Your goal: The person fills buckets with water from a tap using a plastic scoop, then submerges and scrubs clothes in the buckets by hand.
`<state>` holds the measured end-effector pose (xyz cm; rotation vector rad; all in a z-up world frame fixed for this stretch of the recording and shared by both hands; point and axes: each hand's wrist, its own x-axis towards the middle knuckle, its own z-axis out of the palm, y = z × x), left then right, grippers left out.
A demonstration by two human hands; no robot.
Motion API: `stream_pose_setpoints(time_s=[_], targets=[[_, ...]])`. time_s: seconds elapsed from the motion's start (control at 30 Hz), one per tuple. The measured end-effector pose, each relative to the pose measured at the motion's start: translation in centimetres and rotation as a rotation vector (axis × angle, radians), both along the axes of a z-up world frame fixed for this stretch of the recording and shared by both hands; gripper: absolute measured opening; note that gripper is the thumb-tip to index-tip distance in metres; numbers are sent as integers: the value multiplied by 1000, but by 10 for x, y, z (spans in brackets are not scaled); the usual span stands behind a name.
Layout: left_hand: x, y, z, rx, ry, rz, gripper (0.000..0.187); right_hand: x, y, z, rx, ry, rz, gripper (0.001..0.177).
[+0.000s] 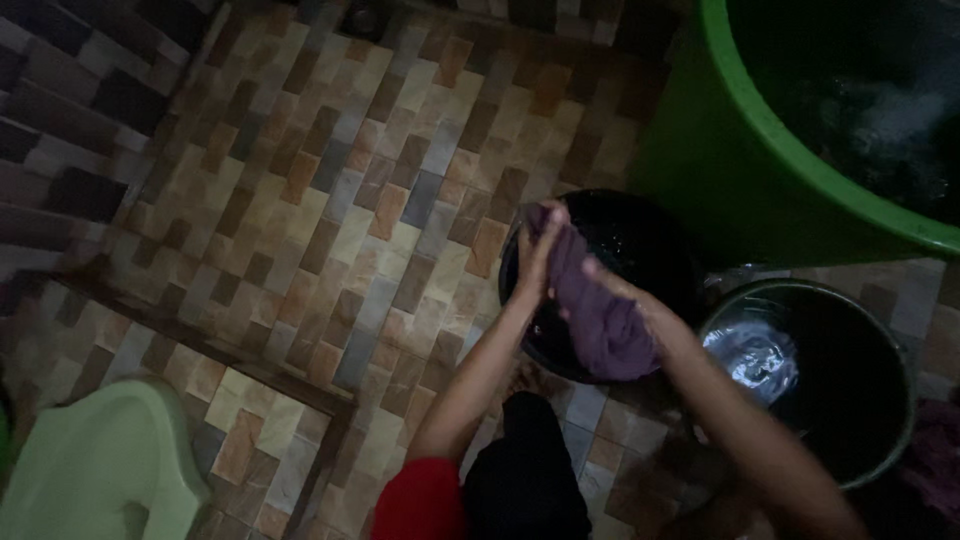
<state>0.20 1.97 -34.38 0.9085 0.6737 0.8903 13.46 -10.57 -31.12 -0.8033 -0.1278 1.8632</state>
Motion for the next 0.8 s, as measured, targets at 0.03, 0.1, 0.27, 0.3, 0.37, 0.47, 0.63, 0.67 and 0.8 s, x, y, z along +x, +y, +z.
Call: stream_pose_setpoints(time_s=[0.03,0.1,0.27,0.3,0.37,0.47,0.63,0.67,0.8], targets=[[3,1,2,0,0,1,65,2,3,12,-6,-459,219,84],[9,1,10,168,272,2,55,4,8,39,-9,-919,431,92],[14,25,43,399,525,-190,50,-17,35,81,126,-1732,526,122],[13,23,46,486,658,-205,45,-20,36,85,120,-1732,522,122],[13,17,45,499,791,-298,50,-21,32,86,-13,-1787,736,100],[26,-3,38,571,817,-263,47,-12,14,77,72,-1932,682,107],[57,-72,59,747,573,-243,26,44,-60,86,35,-2013,529,99],[63,-88,70,800,649,-293,22,56,-78,95,-50,-1957,540,94],[112,-133,111,866,548,-522,29,114,-156,139,-200,-1993,469,115]])
